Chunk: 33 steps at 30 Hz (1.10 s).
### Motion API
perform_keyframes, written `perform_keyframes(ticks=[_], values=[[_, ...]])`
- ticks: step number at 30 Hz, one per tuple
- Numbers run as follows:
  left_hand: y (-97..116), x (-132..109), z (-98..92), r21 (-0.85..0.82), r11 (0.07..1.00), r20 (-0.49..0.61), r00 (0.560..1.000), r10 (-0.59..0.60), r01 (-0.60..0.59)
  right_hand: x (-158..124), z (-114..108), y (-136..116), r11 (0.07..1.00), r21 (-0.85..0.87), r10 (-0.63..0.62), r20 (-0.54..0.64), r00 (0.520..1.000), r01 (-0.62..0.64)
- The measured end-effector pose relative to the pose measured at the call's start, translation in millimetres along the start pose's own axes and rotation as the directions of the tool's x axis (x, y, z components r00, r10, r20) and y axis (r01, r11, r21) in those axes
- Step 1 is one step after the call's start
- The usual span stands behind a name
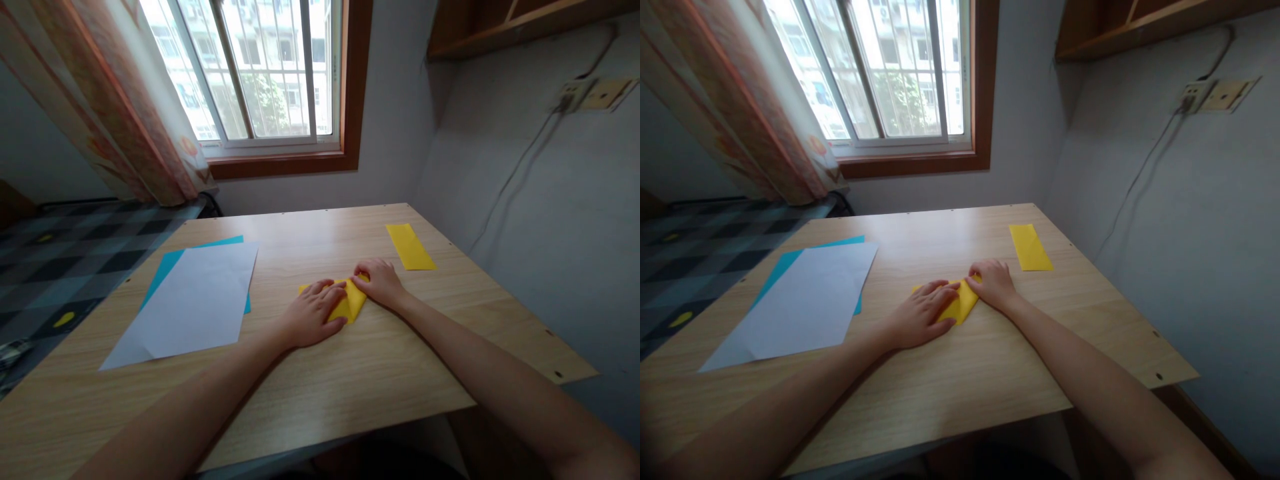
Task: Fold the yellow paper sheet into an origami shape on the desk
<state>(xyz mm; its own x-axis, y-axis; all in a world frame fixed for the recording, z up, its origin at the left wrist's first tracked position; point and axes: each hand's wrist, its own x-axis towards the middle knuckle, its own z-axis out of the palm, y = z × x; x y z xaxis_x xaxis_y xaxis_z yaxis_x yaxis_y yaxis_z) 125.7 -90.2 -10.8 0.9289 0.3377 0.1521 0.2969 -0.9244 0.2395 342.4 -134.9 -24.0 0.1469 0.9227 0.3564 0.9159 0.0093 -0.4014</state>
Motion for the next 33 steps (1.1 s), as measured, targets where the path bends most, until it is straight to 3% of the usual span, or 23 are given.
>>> perform_keyframes(ticks=[15,25,33], values=[[1.7,1.5,-4.4,0.066,0.998,0.071,0.997,0.000,-0.005,0.3,0.8,-0.8,0.999,-0.036,0.012,0.008,1.000,-0.011],[20.6,13.9,-1.3,0.047,0.997,-0.125,0.991,-0.049,0.055,-1.0,-2.3,-5.3,0.998,-0.066,0.021,0.014,1.000,-0.020],[20.9,13.7,4.1,0.032,0.994,-0.146,0.984,-0.101,0.107,-0.7,-3.6,-6.3,0.997,-0.076,0.026,0.031,0.999,-0.024]])
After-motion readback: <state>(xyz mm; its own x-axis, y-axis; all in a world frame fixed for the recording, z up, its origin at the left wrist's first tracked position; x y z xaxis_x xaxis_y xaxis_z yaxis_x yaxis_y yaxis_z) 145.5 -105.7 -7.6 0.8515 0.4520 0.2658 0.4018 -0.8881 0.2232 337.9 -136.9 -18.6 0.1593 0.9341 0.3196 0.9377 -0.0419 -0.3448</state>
